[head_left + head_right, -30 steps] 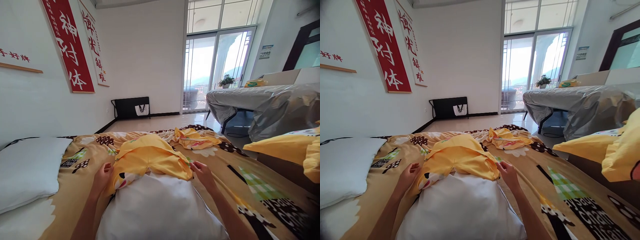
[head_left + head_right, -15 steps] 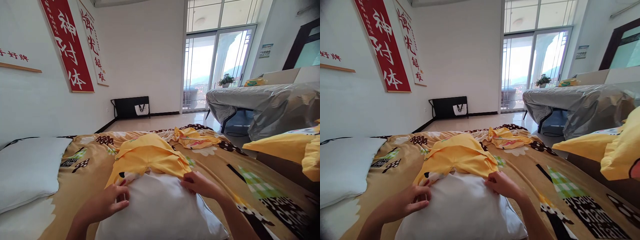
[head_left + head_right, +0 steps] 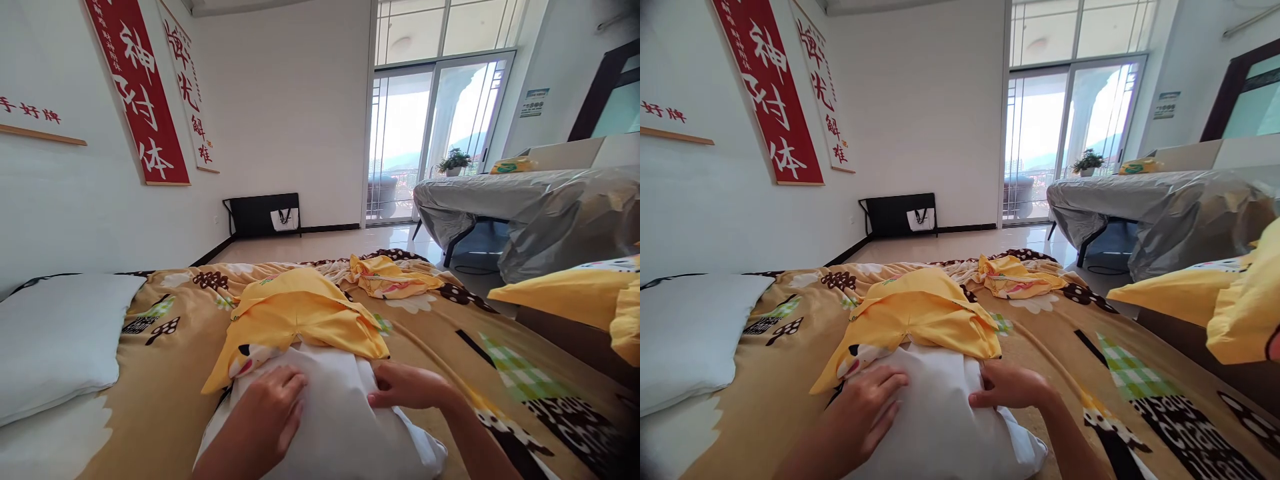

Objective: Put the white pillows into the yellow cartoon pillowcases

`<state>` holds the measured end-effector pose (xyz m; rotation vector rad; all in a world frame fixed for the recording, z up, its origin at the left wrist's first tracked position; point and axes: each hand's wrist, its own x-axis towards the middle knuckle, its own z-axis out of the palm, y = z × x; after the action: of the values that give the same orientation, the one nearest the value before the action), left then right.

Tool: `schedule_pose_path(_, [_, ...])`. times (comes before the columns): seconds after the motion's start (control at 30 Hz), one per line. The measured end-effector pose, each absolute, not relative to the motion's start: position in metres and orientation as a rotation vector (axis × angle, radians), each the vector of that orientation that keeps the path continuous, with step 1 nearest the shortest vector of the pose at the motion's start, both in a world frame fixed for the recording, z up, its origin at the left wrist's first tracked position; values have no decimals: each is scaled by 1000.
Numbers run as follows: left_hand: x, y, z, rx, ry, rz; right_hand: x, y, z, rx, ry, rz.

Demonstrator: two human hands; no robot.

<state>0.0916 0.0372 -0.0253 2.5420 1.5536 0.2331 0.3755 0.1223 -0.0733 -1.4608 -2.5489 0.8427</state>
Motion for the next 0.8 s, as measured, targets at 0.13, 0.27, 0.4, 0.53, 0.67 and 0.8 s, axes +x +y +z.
schedule_pose_path(0.13, [106, 49, -49, 2580, 1448, 216, 377, 121, -71, -1197, -2599, 1036])
schedule_pose_path(0.27, [106, 69, -69, 2480, 1542, 81, 376, 118, -69, -886, -2518, 1292])
schedule_pose_path(0.4, [108, 70, -71, 2456, 1576, 70, 373, 116, -64, -637, -2528, 1418])
schedule_pose_path(0.53, [110, 67, -67, 2467, 1573, 48, 367, 105, -51, -717, -2698, 1230])
schedule_pose_path(0.67, [105, 69, -66, 2471, 1531, 81, 361, 94, -52, -1010, -2722, 872])
schedule_pose_path(0.8, [100, 71, -68, 2433, 1561, 105, 353, 92, -71, -1206, -2706, 702])
